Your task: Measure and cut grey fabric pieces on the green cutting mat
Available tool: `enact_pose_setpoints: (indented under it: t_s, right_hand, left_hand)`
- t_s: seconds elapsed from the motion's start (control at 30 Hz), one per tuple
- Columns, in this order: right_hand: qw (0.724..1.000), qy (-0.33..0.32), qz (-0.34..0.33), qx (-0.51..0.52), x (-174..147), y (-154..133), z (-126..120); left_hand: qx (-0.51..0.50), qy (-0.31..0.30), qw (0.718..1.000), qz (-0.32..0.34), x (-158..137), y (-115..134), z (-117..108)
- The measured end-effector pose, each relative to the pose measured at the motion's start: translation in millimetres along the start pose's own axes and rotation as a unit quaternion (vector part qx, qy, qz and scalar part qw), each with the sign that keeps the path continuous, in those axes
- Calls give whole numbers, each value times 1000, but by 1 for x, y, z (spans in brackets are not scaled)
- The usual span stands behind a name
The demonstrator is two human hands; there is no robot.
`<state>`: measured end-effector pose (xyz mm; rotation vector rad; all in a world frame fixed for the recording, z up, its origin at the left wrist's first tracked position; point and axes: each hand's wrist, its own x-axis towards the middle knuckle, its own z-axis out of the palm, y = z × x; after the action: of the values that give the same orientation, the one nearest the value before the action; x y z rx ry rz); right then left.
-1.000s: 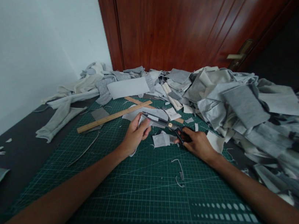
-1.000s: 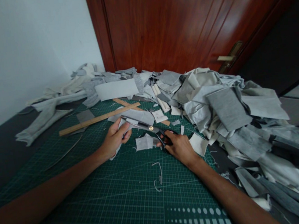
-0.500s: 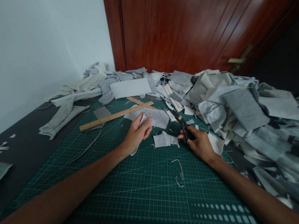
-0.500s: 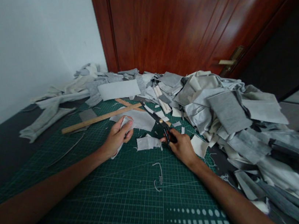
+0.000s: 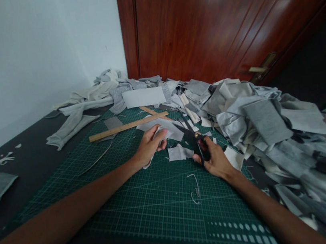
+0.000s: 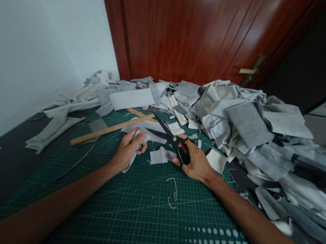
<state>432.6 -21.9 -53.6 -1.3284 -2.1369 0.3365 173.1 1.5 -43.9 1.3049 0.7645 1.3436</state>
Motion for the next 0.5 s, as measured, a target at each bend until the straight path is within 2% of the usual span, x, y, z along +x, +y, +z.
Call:
enact_pose_setpoints:
  t_s: [0.2, 0.33, 0.5]
  right_hand:
    - [996, -43, -34, -70, 0, -1, 2]
    - [995, -50, -38, -74, -1, 2, 3]
    - [994, -52, -57, -78, -1, 1, 2]
  left_hand:
    - [-57, -14, 998, -3, 1, -1, 1]
    - [-44, -33, 998, 3, 1, -2, 1]
    - [-28, -27, 999, 3, 1, 0, 2]
